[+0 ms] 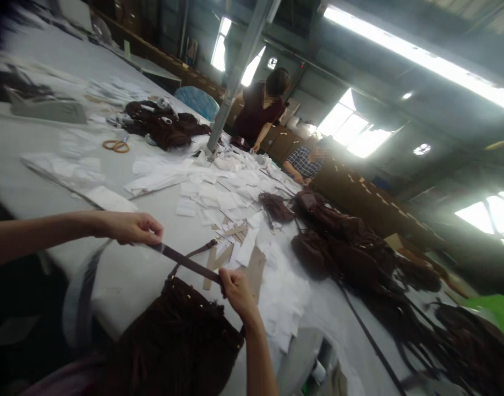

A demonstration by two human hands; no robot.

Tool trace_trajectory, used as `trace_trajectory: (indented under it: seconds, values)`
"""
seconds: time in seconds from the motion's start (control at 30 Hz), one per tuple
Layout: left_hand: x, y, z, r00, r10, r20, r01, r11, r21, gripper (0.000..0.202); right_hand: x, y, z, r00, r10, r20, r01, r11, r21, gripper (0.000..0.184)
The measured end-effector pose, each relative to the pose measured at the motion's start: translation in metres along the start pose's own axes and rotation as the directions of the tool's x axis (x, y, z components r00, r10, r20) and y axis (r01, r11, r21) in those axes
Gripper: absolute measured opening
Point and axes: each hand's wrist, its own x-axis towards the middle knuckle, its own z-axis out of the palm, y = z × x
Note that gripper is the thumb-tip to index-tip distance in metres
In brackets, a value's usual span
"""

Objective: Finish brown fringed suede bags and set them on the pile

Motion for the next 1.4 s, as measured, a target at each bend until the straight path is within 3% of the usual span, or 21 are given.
trace_trajectory:
  seconds: [0.13,0.2,0.3,0.4,0.47,0.57,0.67,0.77,0.9,1.0,1.1,1.17,1.27,1.33,1.4]
  values:
    - [-0.002,-0.027,0.009,0.995,0.054,0.086,-0.045,0.994,-0.099,0.039,-0.004,-0.011,0.004,1.000,-0.028,-0.001,0.028,0.996,-0.085,0.051]
    - [0.000,-0.024,0.022,0.993,0.097,0.061,-0.088,0.986,-0.144,0.040,-0.006,-0.029,0.010,0.999,-0.046,0.003,0.046,0.986,-0.160,0.049]
    - [0.009,-0.011,0.050,0.990,0.143,0.014,-0.138,0.973,-0.183,0.041,-0.007,-0.056,0.035,0.999,-0.046,0.024,0.051,0.976,-0.213,0.048]
    - [0.019,0.001,0.074,0.984,0.179,-0.002,-0.176,0.963,-0.205,0.040,-0.012,-0.066,0.057,0.998,-0.045,0.041,0.052,0.981,-0.188,0.047]
    - [0.022,0.002,0.079,0.980,0.196,-0.015,-0.195,0.956,-0.218,0.039,-0.020,-0.060,0.056,0.998,-0.008,0.059,0.015,0.992,-0.125,0.047]
    - [0.022,-0.011,0.069,0.976,0.216,-0.029,-0.217,0.961,-0.172,0.037,-0.045,-0.036,0.038,0.989,0.108,0.104,-0.103,0.993,-0.054,0.049]
    - [0.017,-0.030,0.055,0.977,0.203,0.067,-0.197,0.977,-0.081,0.035,-0.073,-0.010,0.027,0.973,0.195,0.121,-0.197,0.980,0.002,0.047]
    - [0.014,-0.032,0.060,0.967,0.180,0.178,-0.178,0.984,-0.031,0.032,-0.084,-0.002,0.036,0.971,0.234,0.042,-0.237,0.969,0.075,0.046]
    - [0.023,-0.004,0.095,0.960,0.235,0.154,-0.245,0.968,0.048,0.030,-0.074,-0.023,0.058,0.985,0.166,-0.041,-0.164,0.985,0.049,0.046]
    - [0.034,0.017,0.118,0.943,0.300,0.141,-0.311,0.948,0.063,0.031,-0.071,-0.035,0.061,0.991,0.088,-0.104,-0.084,0.996,0.040,0.047]
    - [0.039,0.025,0.123,0.929,0.357,0.102,-0.367,0.924,0.107,0.029,-0.087,-0.025,0.056,0.985,-0.008,-0.172,0.019,0.998,0.066,0.041]
    - [0.041,0.023,0.120,0.938,0.330,0.102,-0.342,0.930,0.137,0.028,-0.106,-0.010,0.061,0.977,-0.036,-0.212,0.043,0.999,0.030,0.044]
    - [0.044,0.019,0.117,0.949,0.290,0.121,-0.307,0.937,0.164,0.029,-0.129,0.008,0.087,0.938,0.035,-0.345,-0.047,0.999,-0.025,0.062]
    - [0.045,0.019,0.118,0.942,0.303,0.146,-0.327,0.926,0.189,0.030,-0.138,0.014,0.107,0.891,0.053,-0.451,-0.084,0.995,-0.050,0.056]
    - [0.044,0.024,0.120,0.926,0.323,0.194,-0.364,0.902,0.233,0.030,-0.141,0.016,0.119,0.849,-0.018,-0.528,-0.049,0.992,-0.112,0.049]
